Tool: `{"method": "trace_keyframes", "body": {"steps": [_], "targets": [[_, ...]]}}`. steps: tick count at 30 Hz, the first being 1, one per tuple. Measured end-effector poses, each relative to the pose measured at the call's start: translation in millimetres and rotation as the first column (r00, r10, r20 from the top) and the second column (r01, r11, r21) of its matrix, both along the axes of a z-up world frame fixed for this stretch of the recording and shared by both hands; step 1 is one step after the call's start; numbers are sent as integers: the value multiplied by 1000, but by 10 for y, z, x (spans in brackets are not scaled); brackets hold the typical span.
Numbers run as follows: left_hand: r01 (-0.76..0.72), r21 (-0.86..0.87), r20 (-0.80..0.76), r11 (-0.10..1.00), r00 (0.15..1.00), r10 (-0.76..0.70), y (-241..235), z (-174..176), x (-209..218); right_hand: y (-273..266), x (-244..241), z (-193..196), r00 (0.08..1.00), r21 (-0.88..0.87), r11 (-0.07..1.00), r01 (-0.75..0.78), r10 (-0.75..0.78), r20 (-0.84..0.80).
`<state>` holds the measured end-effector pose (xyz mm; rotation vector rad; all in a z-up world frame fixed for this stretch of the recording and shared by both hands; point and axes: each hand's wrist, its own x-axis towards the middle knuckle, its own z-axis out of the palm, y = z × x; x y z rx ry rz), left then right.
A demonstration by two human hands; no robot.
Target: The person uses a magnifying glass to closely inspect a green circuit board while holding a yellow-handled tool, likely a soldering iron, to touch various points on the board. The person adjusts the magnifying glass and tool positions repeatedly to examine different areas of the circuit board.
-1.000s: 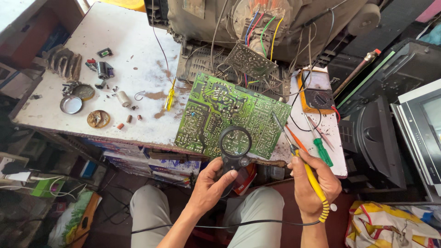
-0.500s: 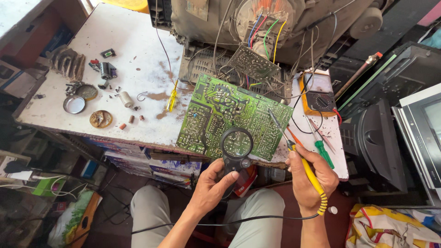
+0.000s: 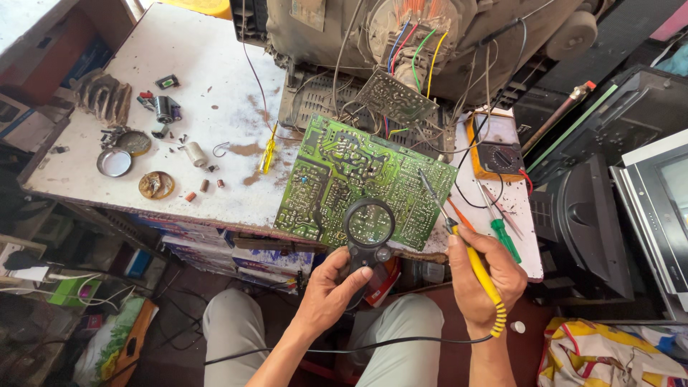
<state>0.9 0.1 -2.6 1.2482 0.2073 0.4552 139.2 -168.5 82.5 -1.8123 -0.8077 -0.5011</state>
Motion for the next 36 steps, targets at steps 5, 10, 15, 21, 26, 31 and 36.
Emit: {"method": "trace_keyframes", "body": {"steps": [5,10,15,21,26,31,36], "targets": [[-5,10,15,1000,1000,5,4,-20,0,-13,54,-99,979,119,993,-24,47,-197],[1,-2,-12,1000,1000,-1,-3,-61,9,-11,81,-129,969,182,981,-64,105,-225],[2,-9,10,1000,1000,-2,-4,-59,11,-2,40,-42,1000,21,1000,-3,3,-2],[-13,28,-34,1000,999,14,-1,-46,12,4,25,-39,999,9,1000,13,-12,-48],[-10,13,-19,1000,1000,10,2,-45,4,-36,150,-152,915,298,951,-84,192,-356],[-22,59,-25,998,999,23,3,-61,13,-94,298,-311,852,464,877,-127,335,-401],[-19,48,-38,999,999,20,-3,-77,8,-93,421,-443,743,650,760,-22,448,-498]]}}
